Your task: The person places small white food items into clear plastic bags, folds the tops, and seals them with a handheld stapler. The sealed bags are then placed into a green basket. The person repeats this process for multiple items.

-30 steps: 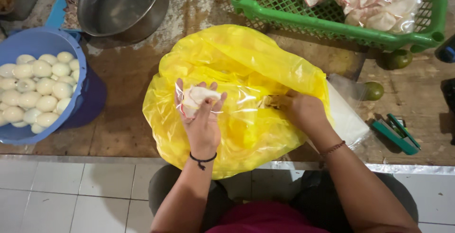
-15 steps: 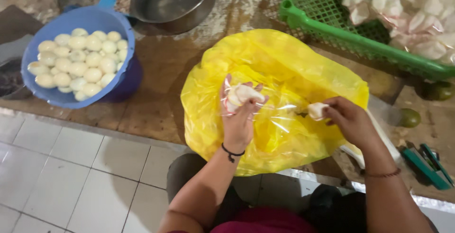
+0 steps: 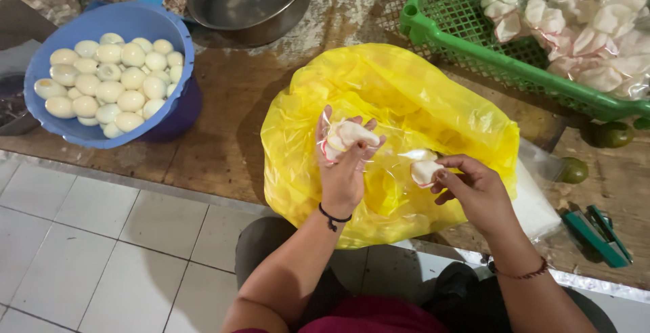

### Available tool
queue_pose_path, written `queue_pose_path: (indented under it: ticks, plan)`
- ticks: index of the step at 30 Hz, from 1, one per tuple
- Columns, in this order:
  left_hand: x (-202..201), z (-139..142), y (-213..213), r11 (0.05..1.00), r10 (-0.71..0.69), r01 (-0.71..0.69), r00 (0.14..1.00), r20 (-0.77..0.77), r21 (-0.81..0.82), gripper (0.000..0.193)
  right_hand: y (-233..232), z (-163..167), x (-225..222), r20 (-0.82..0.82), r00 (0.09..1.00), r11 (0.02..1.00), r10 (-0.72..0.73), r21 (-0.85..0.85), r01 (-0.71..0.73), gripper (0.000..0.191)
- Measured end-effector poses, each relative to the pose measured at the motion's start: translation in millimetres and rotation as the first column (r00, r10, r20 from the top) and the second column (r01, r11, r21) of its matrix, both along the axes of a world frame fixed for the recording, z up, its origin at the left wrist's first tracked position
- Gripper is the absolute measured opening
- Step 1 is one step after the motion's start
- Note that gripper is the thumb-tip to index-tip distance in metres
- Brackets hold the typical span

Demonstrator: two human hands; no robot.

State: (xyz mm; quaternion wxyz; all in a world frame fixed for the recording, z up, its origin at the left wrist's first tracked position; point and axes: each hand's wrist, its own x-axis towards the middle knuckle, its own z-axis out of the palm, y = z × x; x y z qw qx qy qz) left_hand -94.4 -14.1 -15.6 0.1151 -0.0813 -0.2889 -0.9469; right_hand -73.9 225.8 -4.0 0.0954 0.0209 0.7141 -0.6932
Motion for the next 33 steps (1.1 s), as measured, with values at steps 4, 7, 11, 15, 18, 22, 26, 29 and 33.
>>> queue_pose_path:
  ticks: [4, 7, 11, 15, 18, 22, 26, 29, 33]
  plan:
    - [2.6, -1.7, 2.8, 0.996, 0.025, -0.032, 0.996, -0.081, -0.084, 0.082, -6.7, -3.2, 0.2, 0.028, 1.0, 1.0, -0.015, -0.001, 0.015, 0.022]
    - [1.1, -1.3, 1.4, 0.997, 0.049, -0.052, 0.997, -0.066, -0.05, 0.081, -4.0, -6.6, 0.2, 0.011, 1.0, 0.998, 0.018, -0.066, -0.017, 0.021]
    - [0.3, 2.2, -7.2, 0.999, 0.048, -0.047, 0.998, -0.033, 0.023, 0.082, 0.2, -5.1, -0.2, -0.019, 1.0, 1.0, -0.008, -0.009, 0.008, 0.02]
    - [2.1, 4.8, -6.0, 0.998, 0.059, -0.061, 0.995, -0.086, -0.03, 0.082, -2.1, -2.0, -0.7, -0.041, 0.998, 0.996, -0.045, 0.071, 0.048, 0.021]
    - [5.1, 6.1, -5.7, 0.996, 0.06, -0.065, 0.995, -0.075, -0.066, 0.081, -2.7, -1.2, -0.6, -0.018, 0.997, 0.992, -0.07, 0.107, 0.072, 0.022]
    - [5.1, 8.1, -7.9, 0.996, 0.059, -0.065, 0.995, -0.083, -0.065, 0.082, 2.1, -2.6, -2.8, -0.024, 0.998, 0.993, -0.062, 0.104, 0.064, 0.022]
    - [4.4, 7.9, -7.4, 0.997, 0.041, -0.046, 0.997, -0.071, -0.068, 0.083, 9.1, -7.0, -5.6, -0.037, 0.999, 0.998, -0.031, 0.05, 0.033, 0.021]
    - [5.3, 5.7, -4.3, 0.993, 0.023, -0.034, 0.995, -0.098, -0.116, 0.085, 13.4, -10.6, -6.2, 0.0, 1.0, 0.998, -0.013, -0.065, 0.013, 0.02]
    - [8.3, 3.2, 2.7, 0.998, -0.026, 0.021, 0.995, -0.1, -0.06, 0.085, 9.4, -15.7, -5.0, 0.095, 0.995, 0.96, -0.019, -0.277, 0.045, 0.018]
